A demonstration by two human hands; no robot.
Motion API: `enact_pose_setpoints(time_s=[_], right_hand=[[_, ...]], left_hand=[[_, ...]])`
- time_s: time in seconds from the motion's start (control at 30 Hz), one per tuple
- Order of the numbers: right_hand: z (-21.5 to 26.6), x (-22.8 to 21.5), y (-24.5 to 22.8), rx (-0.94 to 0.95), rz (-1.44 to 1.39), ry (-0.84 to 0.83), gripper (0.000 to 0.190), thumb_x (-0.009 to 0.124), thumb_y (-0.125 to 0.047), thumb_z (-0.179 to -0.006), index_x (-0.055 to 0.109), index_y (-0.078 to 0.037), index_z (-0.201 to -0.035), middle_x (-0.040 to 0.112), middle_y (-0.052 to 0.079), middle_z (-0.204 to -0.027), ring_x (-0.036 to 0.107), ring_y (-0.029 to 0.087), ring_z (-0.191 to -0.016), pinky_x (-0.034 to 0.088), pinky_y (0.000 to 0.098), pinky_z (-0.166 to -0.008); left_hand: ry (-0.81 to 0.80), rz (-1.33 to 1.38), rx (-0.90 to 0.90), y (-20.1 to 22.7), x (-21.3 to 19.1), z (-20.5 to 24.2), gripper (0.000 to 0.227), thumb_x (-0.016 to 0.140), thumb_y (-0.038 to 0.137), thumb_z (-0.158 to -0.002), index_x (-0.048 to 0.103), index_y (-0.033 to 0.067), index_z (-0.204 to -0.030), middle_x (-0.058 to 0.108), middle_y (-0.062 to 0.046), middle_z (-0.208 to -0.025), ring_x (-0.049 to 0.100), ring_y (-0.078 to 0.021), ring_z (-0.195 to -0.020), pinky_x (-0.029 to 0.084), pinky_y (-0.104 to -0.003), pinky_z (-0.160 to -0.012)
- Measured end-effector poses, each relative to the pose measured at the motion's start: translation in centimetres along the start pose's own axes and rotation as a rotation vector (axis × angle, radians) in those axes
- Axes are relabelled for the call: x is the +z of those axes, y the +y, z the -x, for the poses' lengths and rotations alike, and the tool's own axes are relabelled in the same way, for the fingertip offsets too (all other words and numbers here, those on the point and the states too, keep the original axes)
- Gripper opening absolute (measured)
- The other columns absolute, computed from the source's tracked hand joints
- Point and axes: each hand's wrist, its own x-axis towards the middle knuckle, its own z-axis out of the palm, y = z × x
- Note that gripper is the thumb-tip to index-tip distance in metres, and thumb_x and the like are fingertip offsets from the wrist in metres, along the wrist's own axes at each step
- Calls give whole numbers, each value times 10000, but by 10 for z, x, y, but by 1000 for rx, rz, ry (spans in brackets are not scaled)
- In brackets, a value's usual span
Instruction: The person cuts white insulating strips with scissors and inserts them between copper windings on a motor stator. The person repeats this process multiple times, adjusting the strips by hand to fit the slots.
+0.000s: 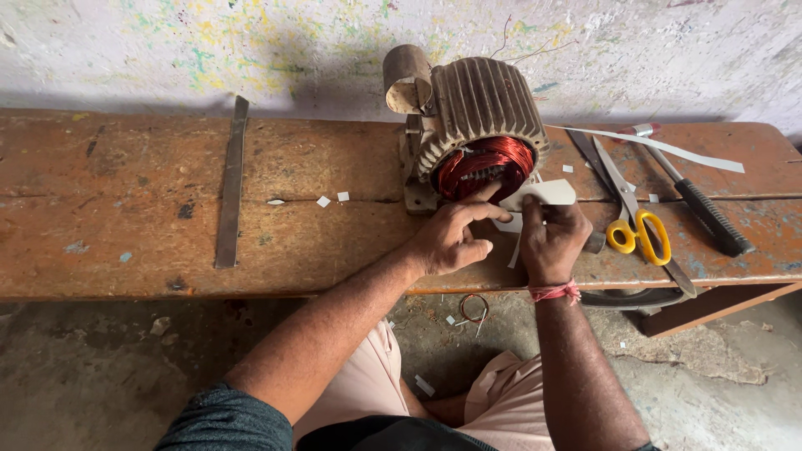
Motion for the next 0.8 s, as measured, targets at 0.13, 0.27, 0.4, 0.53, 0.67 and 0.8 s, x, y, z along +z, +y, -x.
enact_pose_setpoints(time_s=[0.13,0.27,0.4,0.53,0.67,0.8], right_hand=[[-1,1,8,167,-204,-2,78,755,-18,-986,744,18,-1054,775,85,-963,713,107,-853,563,248,-744],[1,1,8,192,-218,-22,62,744,4,-989,736,26,-1047,770,94,-928,723,114,-831,576,243,-714],[-1,0,1,246,-253,-55,46,721,3,-987,707,31,-1021,766,83,-902,735,111,-803,594,242,-693],[-3,-2,-6,183,-224,-77,25,686,8,-1005,698,26,-1018,761,83,-888,736,114,-805,598,247,-698],[-3,-5,-10,125,-166,-79,51,677,14,-1021,684,27,-972,748,98,-852,711,119,-781,570,252,-679],[-3,-4,-11,88,-65,-70,46,700,11,-995,700,30,-953,753,99,-843,708,118,-772,566,253,-675]], left_hand=[[-75,-103,-62,2,2,-2,694,612,189,-695,620,38,-1372,208,-252,-1708,755,-253,-910,612,-277,-676],[-88,-192,29,-4,6,-6,723,596,154,-686,581,19,-1396,142,-300,-1683,429,-339,-1465,659,-335,-829],[-81,-284,91,-13,9,-5,661,625,118,-718,624,9,-1370,135,-314,-1699,267,-370,-1570,476,-404,-1162],[-50,-306,138,-15,10,-5,635,652,96,-723,665,19,-1353,168,-291,-1710,272,-374,-1585,401,-434,-1225],[-54,-195,10,-9,10,-5,658,607,130,-698,599,33,-1349,156,-257,-1697,311,-339,-1544,627,-361,-927],[-20,-195,19,-4,7,-3,627,650,151,-719,630,28,-1333,191,-253,-1701,385,-344,-1505,580,-396,-991]])
